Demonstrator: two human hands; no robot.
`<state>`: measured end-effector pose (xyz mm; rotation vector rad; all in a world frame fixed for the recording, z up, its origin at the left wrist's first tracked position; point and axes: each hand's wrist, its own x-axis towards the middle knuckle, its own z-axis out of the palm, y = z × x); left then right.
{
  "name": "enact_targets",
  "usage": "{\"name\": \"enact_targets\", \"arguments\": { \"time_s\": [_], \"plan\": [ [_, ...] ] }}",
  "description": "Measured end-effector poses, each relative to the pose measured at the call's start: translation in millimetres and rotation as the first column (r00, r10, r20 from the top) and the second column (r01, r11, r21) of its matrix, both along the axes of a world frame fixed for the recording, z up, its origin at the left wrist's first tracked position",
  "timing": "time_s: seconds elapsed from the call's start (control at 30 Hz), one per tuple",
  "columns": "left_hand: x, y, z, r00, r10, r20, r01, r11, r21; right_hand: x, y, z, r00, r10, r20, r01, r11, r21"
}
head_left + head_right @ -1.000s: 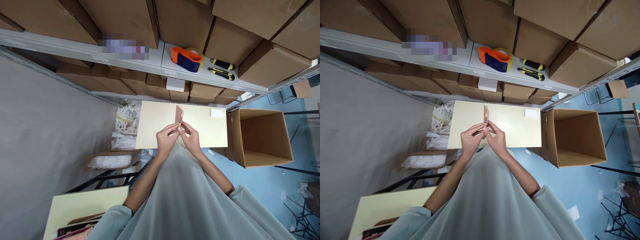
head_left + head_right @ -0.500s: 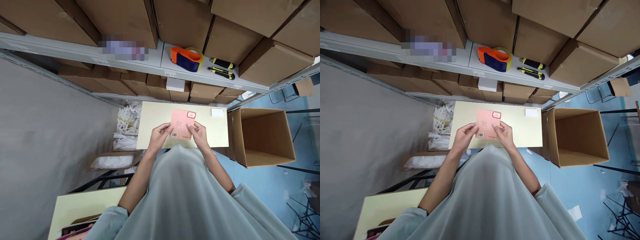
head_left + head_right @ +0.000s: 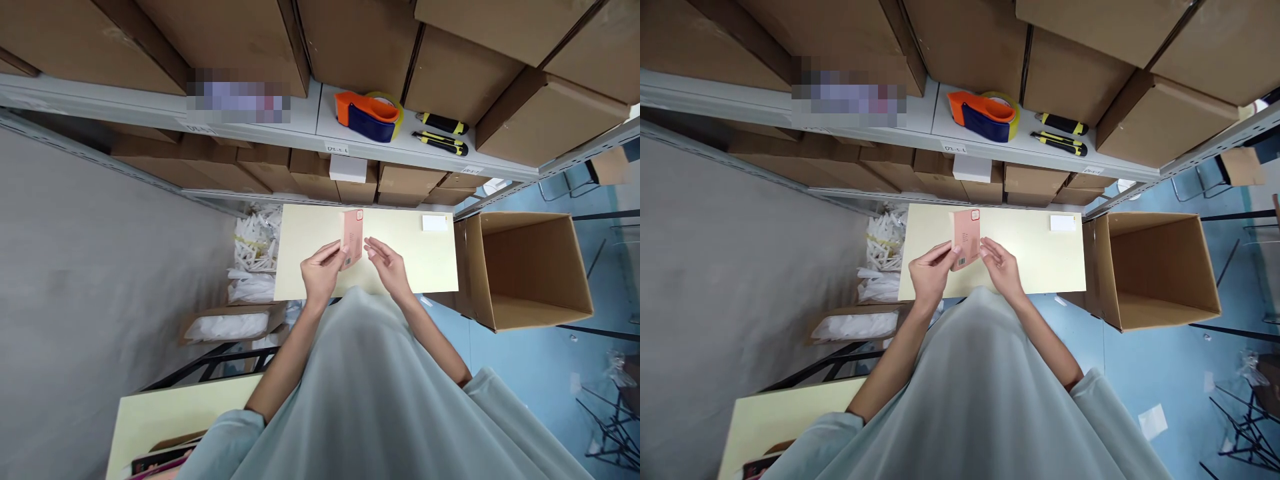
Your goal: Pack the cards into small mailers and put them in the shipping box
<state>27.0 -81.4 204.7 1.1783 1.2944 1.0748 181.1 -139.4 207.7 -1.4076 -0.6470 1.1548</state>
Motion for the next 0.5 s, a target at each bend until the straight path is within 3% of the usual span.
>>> {"name": "enact_targets", "arguments": {
  "time_s": [0.13,0.23,0.4,0.5],
  "plan": [
    [16,-17,1.9,0.987,-0.153,-0.052,0.16,0.97,0.181,-22,-1,-1.7,0.999,0.001,-0.044,0.0,1.0,0.026],
    [19,-21,1.7,0.964,-0.26,-0.049,0.264,0.945,0.191,-20,1,-2.2,0.997,-0.015,-0.082,0.016,1.0,0.015],
    [0,6,-8.1,0.985,-0.11,-0.132,0.127,0.984,0.126,0,3,3.2,0.994,0.027,-0.105,-0.026,1.0,0.004],
    [-14,23,-15.6,0.976,-0.193,-0.103,0.196,0.981,0.012,9,2,4.9,0.99,0.076,-0.12,-0.075,0.997,0.013]
  ]
}}
